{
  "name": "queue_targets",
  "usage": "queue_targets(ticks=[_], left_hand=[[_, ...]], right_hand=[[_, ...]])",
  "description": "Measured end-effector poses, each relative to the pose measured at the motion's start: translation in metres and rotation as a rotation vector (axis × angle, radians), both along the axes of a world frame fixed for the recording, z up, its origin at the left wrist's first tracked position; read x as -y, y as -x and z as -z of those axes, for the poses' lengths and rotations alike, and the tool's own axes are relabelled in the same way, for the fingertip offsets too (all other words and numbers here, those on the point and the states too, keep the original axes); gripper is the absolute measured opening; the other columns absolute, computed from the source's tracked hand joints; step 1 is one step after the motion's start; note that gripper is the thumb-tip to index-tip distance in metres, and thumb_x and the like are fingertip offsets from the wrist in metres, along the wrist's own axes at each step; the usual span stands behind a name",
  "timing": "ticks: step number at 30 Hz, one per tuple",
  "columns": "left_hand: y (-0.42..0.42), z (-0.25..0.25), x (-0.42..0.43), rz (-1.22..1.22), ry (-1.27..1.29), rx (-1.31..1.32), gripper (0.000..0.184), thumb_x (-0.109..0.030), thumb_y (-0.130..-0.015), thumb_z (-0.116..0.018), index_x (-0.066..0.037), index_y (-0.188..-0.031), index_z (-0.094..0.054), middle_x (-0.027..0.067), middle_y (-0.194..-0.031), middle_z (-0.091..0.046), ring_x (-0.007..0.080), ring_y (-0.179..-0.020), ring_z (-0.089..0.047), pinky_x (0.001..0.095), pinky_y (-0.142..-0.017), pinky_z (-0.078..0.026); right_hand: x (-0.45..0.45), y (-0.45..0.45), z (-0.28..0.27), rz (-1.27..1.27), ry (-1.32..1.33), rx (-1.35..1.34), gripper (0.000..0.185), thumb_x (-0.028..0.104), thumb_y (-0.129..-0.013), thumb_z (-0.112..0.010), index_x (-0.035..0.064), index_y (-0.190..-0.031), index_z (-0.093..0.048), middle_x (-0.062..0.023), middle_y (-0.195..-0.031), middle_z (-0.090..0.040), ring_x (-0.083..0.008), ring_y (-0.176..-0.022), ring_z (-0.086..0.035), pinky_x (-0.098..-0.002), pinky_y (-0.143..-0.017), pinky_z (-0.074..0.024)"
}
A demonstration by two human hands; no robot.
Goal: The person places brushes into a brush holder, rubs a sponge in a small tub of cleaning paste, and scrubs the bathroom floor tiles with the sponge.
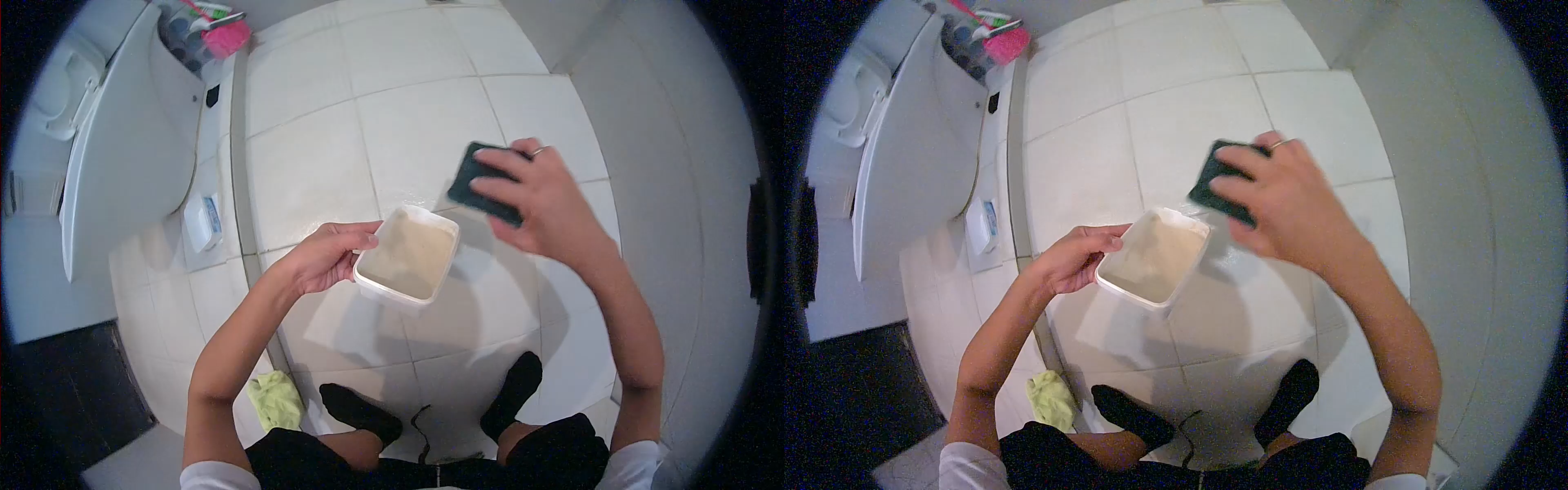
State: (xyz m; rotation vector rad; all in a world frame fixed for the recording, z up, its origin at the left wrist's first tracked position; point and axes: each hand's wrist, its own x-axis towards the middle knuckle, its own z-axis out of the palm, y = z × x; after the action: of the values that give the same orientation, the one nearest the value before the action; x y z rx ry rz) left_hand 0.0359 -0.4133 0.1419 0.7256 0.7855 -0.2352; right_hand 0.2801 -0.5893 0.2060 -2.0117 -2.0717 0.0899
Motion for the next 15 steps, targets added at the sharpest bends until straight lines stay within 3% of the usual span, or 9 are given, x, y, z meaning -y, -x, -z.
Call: queue_targets(ticks=[3, 7, 10, 12, 13, 15], left_hand=[[0.007, -0.013, 0.011, -0.073, 0.044, -0.06, 0.05, -0.007, -0.088, -0.055, 0.008, -0.133, -0.042, 0.0113, -0.099, -0.066, 0.0111, -0.07, -0.066, 0.0215, -0.06, -0.058], [0.018, -0.019, 0.011, -0.071, -0.004, -0.114, 0.048, -0.008, -0.086, -0.058, 0.008, -0.13, -0.047, 0.0095, -0.094, -0.066, 0.01, -0.066, -0.064, 0.0221, -0.059, -0.059], [0.017, -0.036, 0.02, -0.053, -0.126, -0.158, 0.047, -0.01, -0.084, -0.061, 0.008, -0.127, -0.051, 0.0072, -0.088, -0.065, 0.0084, -0.062, -0.06, 0.0214, -0.055, -0.057], [0.013, -0.043, 0.027, -0.043, -0.275, -0.181, 0.047, -0.011, -0.083, -0.064, 0.008, -0.124, -0.053, 0.0052, -0.084, -0.063, 0.008, -0.061, -0.057, 0.0217, -0.053, -0.055], [0.013, -0.043, 0.028, -0.046, -0.274, -0.182, 0.047, -0.011, -0.083, -0.064, 0.008, -0.124, -0.053, 0.0052, -0.084, -0.063, 0.008, -0.061, -0.057, 0.0217, -0.053, -0.055], [0.013, -0.04, 0.032, -0.002, -0.358, -0.194, 0.048, -0.01, -0.083, -0.064, 0.006, -0.127, -0.052, 0.0114, -0.093, -0.067, 0.0116, -0.068, -0.064, 0.0225, -0.051, -0.056]], right_hand=[[-0.015, 0.022, 0.02, -0.224, -0.05, -0.122, 0.043, 0.013, -0.059, -0.078, 0.0099, -0.1, -0.066, -0.0069, -0.122, -0.057, -0.0326, -0.11, -0.05, -0.0403, -0.089, -0.0429], [-0.024, 0.034, 0.028, -0.365, -0.06, 0.061, 0.04, 0.018, -0.063, -0.078, 0.0117, -0.1, -0.065, -0.0045, -0.122, -0.054, -0.0331, -0.111, -0.048, -0.0406, -0.088, -0.0433], [-0.029, 0.032, 0.022, -0.306, -0.028, 0.048, 0.031, 0.024, -0.069, -0.074, 0.0121, -0.096, -0.064, -0.0059, -0.11, -0.06, -0.0289, -0.104, -0.055, -0.0392, -0.082, -0.0458], [-0.033, 0.022, 0.021, -0.005, 0.099, -0.227, 0.026, 0.024, -0.075, -0.071, 0.0111, -0.097, -0.064, -0.0092, -0.094, -0.066, -0.0286, -0.088, -0.062, -0.0381, -0.072, -0.0493], [-0.032, 0.02, 0.019, -0.008, 0.1, -0.228, 0.026, 0.024, -0.075, -0.071, 0.0111, -0.097, -0.064, -0.0092, -0.094, -0.066, -0.0286, -0.088, -0.062, -0.0381, -0.072, -0.0493], [-0.023, 0.019, 0.017, 0.255, 0.166, -0.659, 0.021, 0.023, -0.079, -0.066, 0.0107, -0.096, -0.064, -0.0117, -0.084, -0.067, -0.0301, -0.075, -0.064, -0.0396, -0.065, -0.0508]])
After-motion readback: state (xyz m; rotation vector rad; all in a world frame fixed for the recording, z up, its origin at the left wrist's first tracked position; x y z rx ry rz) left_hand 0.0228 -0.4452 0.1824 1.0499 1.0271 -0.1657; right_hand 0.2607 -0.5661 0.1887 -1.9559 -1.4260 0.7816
